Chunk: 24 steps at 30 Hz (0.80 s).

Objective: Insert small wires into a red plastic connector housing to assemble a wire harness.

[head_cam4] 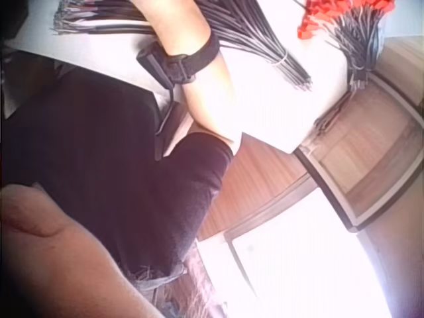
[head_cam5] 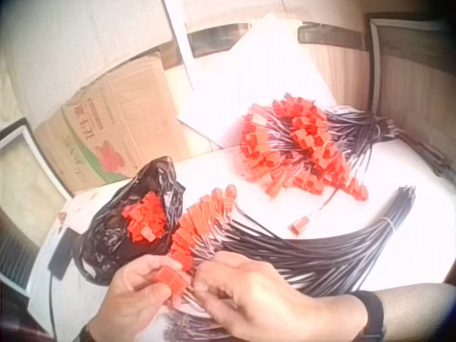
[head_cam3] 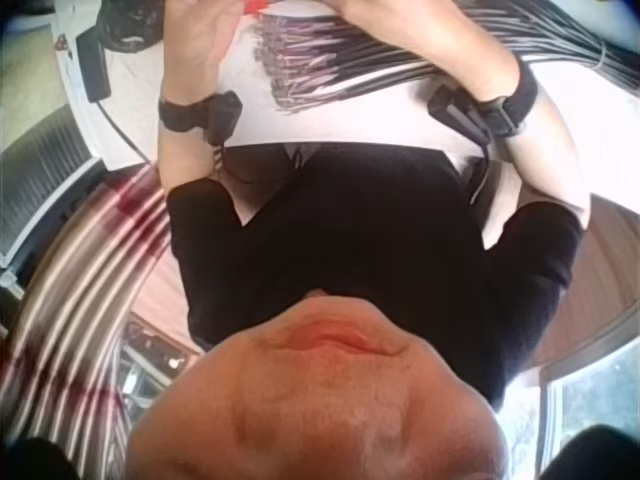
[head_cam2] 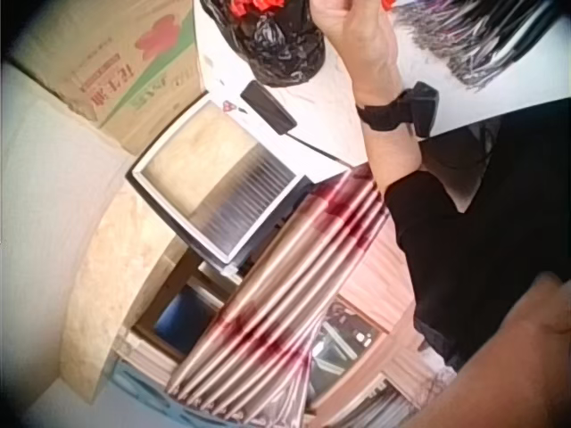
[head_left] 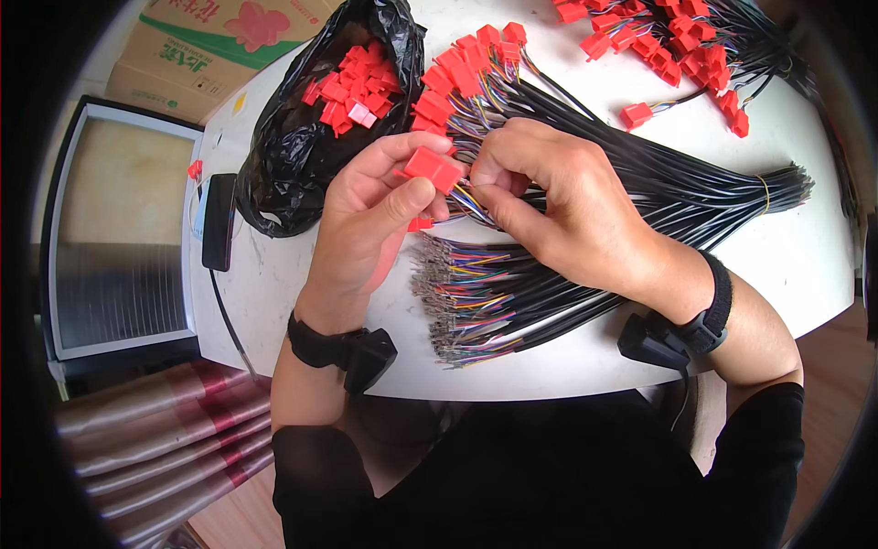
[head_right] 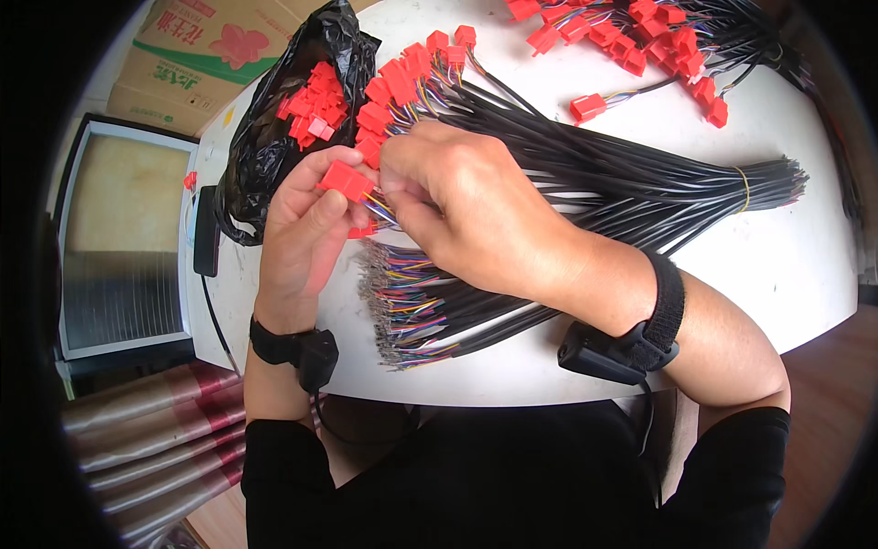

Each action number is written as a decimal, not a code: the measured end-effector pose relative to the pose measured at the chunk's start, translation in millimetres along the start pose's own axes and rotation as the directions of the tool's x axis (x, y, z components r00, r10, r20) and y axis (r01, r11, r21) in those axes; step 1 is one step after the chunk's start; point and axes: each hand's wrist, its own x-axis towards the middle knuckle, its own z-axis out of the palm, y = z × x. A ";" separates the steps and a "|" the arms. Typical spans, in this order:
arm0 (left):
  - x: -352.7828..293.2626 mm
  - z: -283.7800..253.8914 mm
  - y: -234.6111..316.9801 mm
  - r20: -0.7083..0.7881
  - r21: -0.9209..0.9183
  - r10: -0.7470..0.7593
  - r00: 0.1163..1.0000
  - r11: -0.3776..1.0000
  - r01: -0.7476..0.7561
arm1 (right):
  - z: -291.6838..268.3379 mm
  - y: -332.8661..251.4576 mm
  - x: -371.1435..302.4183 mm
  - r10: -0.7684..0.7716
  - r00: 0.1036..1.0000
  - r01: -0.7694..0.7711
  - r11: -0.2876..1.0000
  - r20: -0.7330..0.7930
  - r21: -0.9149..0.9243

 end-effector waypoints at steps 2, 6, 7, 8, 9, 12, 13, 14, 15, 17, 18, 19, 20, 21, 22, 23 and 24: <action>-0.3 0.9 0.9 -0.020 0.003 0.019 1.000 1.000 -0.019 | 2.4 0.7 0.4 0.055 0.997 -0.050 0.994 -0.051 0.100; -0.8 4.2 2.6 -0.024 -0.001 0.023 0.999 1.000 -0.023 | 3.6 -1.3 -0.3 0.062 0.996 -0.056 0.993 -0.057 0.107; -1.6 4.7 3.4 -0.036 0.040 0.036 0.999 0.999 -0.035 | 3.8 -1.2 -0.3 0.053 0.997 -0.047 0.994 -0.056 0.099; -1.8 5.1 3.8 -0.047 0.081 0.050 0.998 0.996 -0.046 | 3.7 -1.1 -0.3 0.044 0.997 -0.039 0.995 -0.055 0.091; -1.8 5.1 3.6 -0.047 0.081 0.050 0.998 0.996 -0.046 | 3.8 -1.3 -0.3 0.044 0.998 -0.039 0.995 -0.055 0.092; -1.2 4.4 2.4 -0.037 0.070 0.043 0.998 0.997 -0.040 | 3.6 -1.8 -0.7 0.071 0.996 -0.066 0.993 -0.050 0.094; -1.2 2.8 1.3 -0.024 0.052 0.041 0.999 0.998 -0.039 | 4.0 -1.9 -0.5 0.077 0.996 -0.071 0.992 -0.053 0.106; -1.0 1.6 0.2 -0.011 0.034 0.039 0.999 0.999 -0.038 | 4.2 -1.8 -0.5 0.083 0.995 -0.076 0.990 -0.056 0.118; -0.7 0.8 -0.7 -0.012 0.034 0.039 0.999 0.999 -0.039 | 4.1 -1.3 -0.5 0.082 0.995 -0.075 0.990 -0.055 0.118; 0.3 -0.5 -2.1 0.016 -0.078 0.018 1.000 0.997 -0.016 | 3.4 0.0 -0.5 0.118 0.992 -0.111 0.982 -0.040 0.155; 0.6 -0.7 -2.5 0.017 -0.078 0.017 1.000 0.997 -0.016 | 4.1 1.3 -0.3 0.119 0.992 -0.111 0.982 -0.041 0.155; 0.9 -0.8 -2.8 0.033 -0.107 0.019 0.999 0.994 -0.016 | 5.7 2.9 0.0 0.163 0.985 -0.147 0.961 -0.050 0.234; 1.1 -0.8 -3.2 0.049 -0.137 0.022 0.999 0.990 -0.015 | 6.7 3.7 0.3 0.207 0.977 -0.180 0.933 -0.055 0.313; 1.1 -0.9 -4.1 0.050 -0.137 0.021 0.999 0.990 -0.014 | 7.2 3.1 0.4 0.208 0.977 -0.181 0.933 -0.056 0.312; 0.8 -1.0 -5.2 0.046 -0.141 0.020 0.999 0.990 -0.014 | 7.6 2.3 0.1 0.232 0.972 -0.204 0.921 -0.045 0.333; 0.6 -0.9 -5.9 0.042 -0.144 0.020 0.999 0.989 -0.014 | 7.7 1.8 -0.2 0.255 0.966 -0.227 0.907 -0.034 0.354; 1.0 -0.1 -6.0 0.044 -0.144 0.019 0.999 0.989 -0.013 | 6.7 2.3 0.0 0.256 0.966 -0.228 0.907 -0.036 0.354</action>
